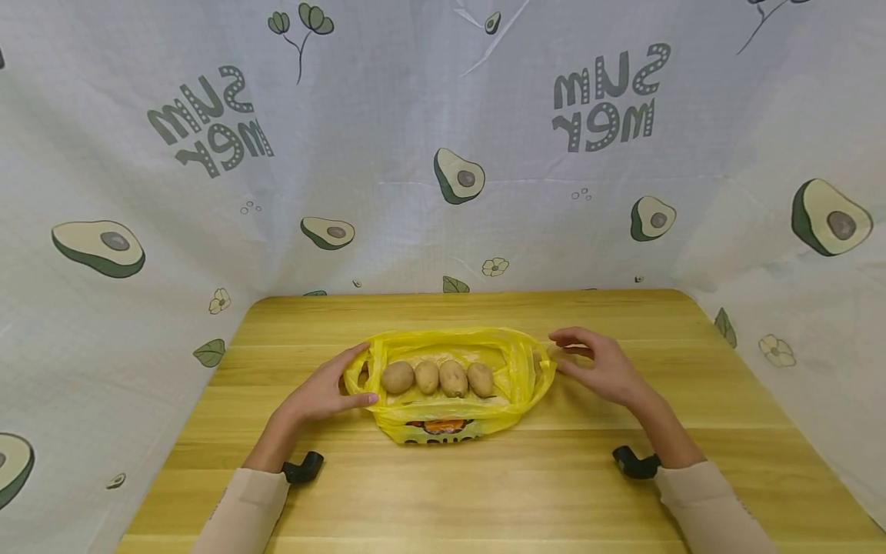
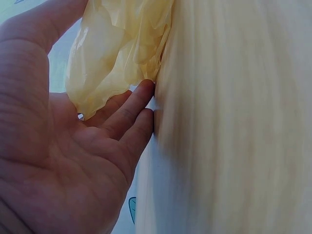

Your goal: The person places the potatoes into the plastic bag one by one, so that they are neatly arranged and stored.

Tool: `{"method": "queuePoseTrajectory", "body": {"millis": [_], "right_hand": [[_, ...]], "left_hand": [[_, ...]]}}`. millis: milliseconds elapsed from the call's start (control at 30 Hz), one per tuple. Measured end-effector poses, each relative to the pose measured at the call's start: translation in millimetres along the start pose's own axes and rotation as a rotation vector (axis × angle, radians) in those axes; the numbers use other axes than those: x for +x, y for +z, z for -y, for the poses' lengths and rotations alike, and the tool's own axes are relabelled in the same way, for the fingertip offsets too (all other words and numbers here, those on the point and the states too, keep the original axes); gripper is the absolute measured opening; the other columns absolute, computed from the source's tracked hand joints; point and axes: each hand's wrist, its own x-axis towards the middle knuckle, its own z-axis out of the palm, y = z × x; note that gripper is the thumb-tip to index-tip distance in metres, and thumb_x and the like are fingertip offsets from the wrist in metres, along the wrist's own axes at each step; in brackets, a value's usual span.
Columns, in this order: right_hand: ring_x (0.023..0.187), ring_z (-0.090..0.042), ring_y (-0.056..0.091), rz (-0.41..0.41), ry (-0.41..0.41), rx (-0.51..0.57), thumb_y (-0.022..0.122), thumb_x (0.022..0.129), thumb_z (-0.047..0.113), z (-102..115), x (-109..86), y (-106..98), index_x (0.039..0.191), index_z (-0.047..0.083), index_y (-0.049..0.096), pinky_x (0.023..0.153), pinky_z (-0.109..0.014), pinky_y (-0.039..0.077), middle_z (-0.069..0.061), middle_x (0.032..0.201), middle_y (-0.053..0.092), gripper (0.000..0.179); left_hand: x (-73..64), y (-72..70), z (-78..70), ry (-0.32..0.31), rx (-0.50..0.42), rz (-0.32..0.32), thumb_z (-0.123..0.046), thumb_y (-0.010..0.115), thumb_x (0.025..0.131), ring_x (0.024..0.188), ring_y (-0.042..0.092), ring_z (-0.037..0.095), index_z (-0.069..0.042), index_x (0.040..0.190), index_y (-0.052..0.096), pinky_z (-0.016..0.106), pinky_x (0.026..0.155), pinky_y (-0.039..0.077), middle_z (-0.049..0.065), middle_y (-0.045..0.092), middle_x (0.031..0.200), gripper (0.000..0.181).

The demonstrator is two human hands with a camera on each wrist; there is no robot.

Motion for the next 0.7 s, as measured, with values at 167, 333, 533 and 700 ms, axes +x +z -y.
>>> {"method": "queuePoseTrajectory", "body": {"millis": [167,333,533,700], "right_hand": [[0.125,-0.042,0.060,0.015,0.028,-0.048,0.073,0.096,0.008,-7.0,-2.0,-0.6,0.133,-0.002,0.062,0.108,-0.059,0.046,-0.022,0.131,0.066,0.040],[0.130,-0.046,0.055,0.048,0.022,-0.102,0.075,0.090,0.002,-13.6,-3.5,-0.6,0.137,-0.002,0.060,0.109,-0.063,0.043,-0.023,0.137,0.062,0.049],[0.130,-0.049,0.054,0.111,0.056,-0.127,0.078,0.091,0.012,-20.7,-4.1,-0.7,0.145,0.003,0.054,0.106,-0.065,0.045,-0.025,0.147,0.055,0.059],[0.122,-0.047,0.061,0.135,0.066,-0.116,0.078,0.092,0.014,-23.0,-4.4,-0.9,0.147,0.003,0.053,0.100,-0.061,0.051,-0.026,0.147,0.054,0.061]], "left_hand": [[0.1,0.6,2.4,0.000,0.004,-0.001,-0.055,0.080,0.085,0.154,0.030,0.040,-0.022,0.165,0.026,0.065,0.122,0.026,0.012,0.033,0.167,0.102],[0.3,0.9,3.3,0.003,0.013,0.000,-0.055,0.079,0.085,0.154,0.031,0.041,-0.021,0.165,0.026,0.066,0.121,0.027,0.014,0.033,0.167,0.102],[1.0,1.0,3.4,0.009,0.021,-0.001,-0.056,0.078,0.086,0.153,0.032,0.042,-0.019,0.165,0.026,0.067,0.120,0.028,0.015,0.033,0.167,0.102],[0.9,0.4,2.8,-0.003,0.017,0.001,-0.055,0.079,0.085,0.154,0.031,0.041,-0.021,0.165,0.026,0.066,0.121,0.027,0.013,0.032,0.167,0.102]]}}
